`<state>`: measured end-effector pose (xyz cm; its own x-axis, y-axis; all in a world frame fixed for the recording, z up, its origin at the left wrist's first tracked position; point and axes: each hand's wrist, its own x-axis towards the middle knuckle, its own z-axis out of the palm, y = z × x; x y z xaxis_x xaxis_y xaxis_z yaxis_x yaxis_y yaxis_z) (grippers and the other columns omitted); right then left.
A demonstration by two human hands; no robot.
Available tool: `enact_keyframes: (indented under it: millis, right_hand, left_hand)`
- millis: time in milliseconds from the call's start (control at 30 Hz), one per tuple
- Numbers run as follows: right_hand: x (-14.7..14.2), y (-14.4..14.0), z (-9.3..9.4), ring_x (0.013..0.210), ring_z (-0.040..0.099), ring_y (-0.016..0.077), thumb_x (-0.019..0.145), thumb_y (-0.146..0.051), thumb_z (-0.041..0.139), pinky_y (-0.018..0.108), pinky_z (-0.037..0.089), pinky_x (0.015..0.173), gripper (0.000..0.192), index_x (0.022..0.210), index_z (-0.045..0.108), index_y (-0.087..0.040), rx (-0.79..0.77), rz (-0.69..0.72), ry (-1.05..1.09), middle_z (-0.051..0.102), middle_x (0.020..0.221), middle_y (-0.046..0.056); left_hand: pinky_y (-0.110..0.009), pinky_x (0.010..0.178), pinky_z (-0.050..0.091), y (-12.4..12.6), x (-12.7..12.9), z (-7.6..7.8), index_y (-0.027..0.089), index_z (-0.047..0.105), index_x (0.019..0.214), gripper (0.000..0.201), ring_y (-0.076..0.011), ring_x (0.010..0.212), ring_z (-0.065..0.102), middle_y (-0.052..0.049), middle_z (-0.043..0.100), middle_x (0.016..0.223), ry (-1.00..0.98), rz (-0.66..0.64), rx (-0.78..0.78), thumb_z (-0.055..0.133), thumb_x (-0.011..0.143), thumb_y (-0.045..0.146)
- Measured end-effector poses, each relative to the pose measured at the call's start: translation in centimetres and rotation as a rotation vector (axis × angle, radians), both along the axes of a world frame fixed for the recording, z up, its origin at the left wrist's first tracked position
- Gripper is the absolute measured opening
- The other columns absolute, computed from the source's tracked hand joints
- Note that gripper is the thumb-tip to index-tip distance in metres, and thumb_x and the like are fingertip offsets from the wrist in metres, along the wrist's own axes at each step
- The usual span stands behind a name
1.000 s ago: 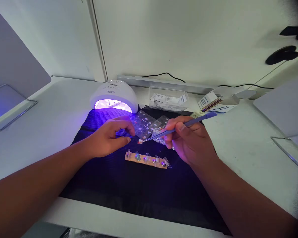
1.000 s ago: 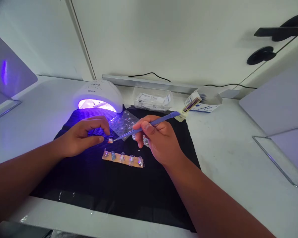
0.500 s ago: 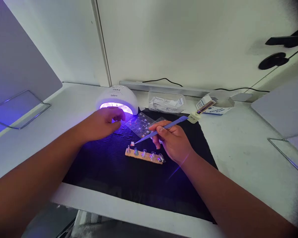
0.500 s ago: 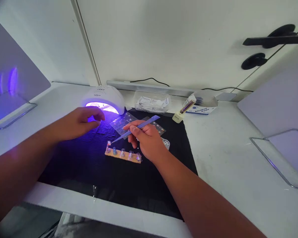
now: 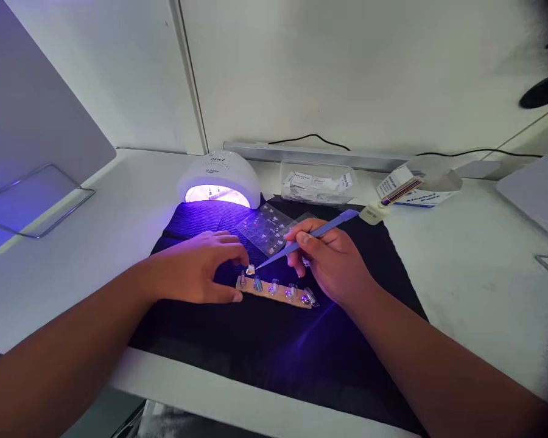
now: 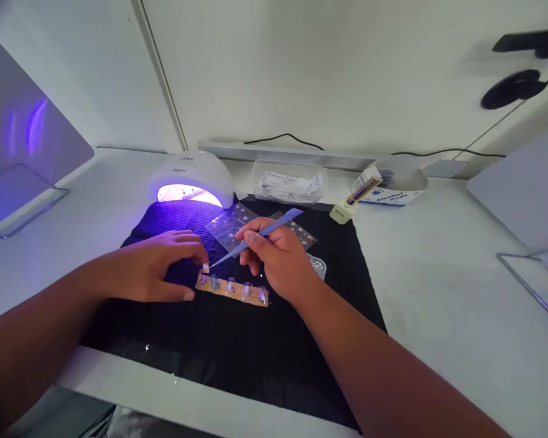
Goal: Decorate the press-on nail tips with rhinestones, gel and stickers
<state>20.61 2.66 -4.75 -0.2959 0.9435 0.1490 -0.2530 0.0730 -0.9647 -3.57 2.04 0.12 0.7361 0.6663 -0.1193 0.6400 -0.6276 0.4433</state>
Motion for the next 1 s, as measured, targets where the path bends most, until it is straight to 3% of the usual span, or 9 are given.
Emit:
enact_keyframes:
  millis: [100,333,667,1000]
  right_hand:
    - [-0.1,-0.2,0.0,0.044,0.053,0.0089,0.086,-0.031,0.066,0.019,0.041,0.04,0.013,0.081,0.069,-0.02,-0.038,0.013,0.012,0.064,0.056,-0.003]
    - [-0.7,-0.8,0.5,0.041,0.05,0.0079,0.085,-0.03,0.066,0.018,0.038,0.037,0.011,0.081,0.07,-0.02,-0.087,0.014,-0.02,0.062,0.054,-0.003]
    - [-1.2,-0.8,0.8,0.038,0.047,0.0073,0.084,-0.028,0.067,0.018,0.034,0.034,0.009,0.079,0.068,-0.02,-0.132,-0.027,-0.039,0.06,0.052,-0.004]
    - [-1.3,-0.9,0.8,0.038,0.045,0.0075,0.084,-0.034,0.069,0.02,0.033,0.033,0.015,0.078,0.066,-0.021,-0.13,-0.016,-0.06,0.058,0.052,-0.004]
  left_hand:
    - [-0.037,0.078,0.039,0.1,0.2,-0.2,0.019,0.062,0.105,0.041,-0.0225,0.089,0.056,-0.003,0.063,0.098,0.026,-0.002,0.019,0.071,0.079,0.05]
    - [-0.037,0.076,0.037,0.0,0.3,-0.4,0.022,0.062,0.092,0.03,-0.0202,0.083,0.057,0.001,0.064,0.09,-0.011,-0.001,0.112,0.07,0.08,0.048]
    - [-0.035,0.073,0.037,-0.3,0.8,-0.8,0.023,0.064,0.088,0.015,-0.0177,0.08,0.058,0.002,0.065,0.087,-0.04,-0.013,0.136,0.069,0.081,0.035]
    - [-0.036,0.077,0.039,-0.3,0.7,-0.9,0.023,0.065,0.085,0.015,-0.0157,0.075,0.057,0.002,0.064,0.084,-0.046,-0.018,0.149,0.066,0.084,0.037]
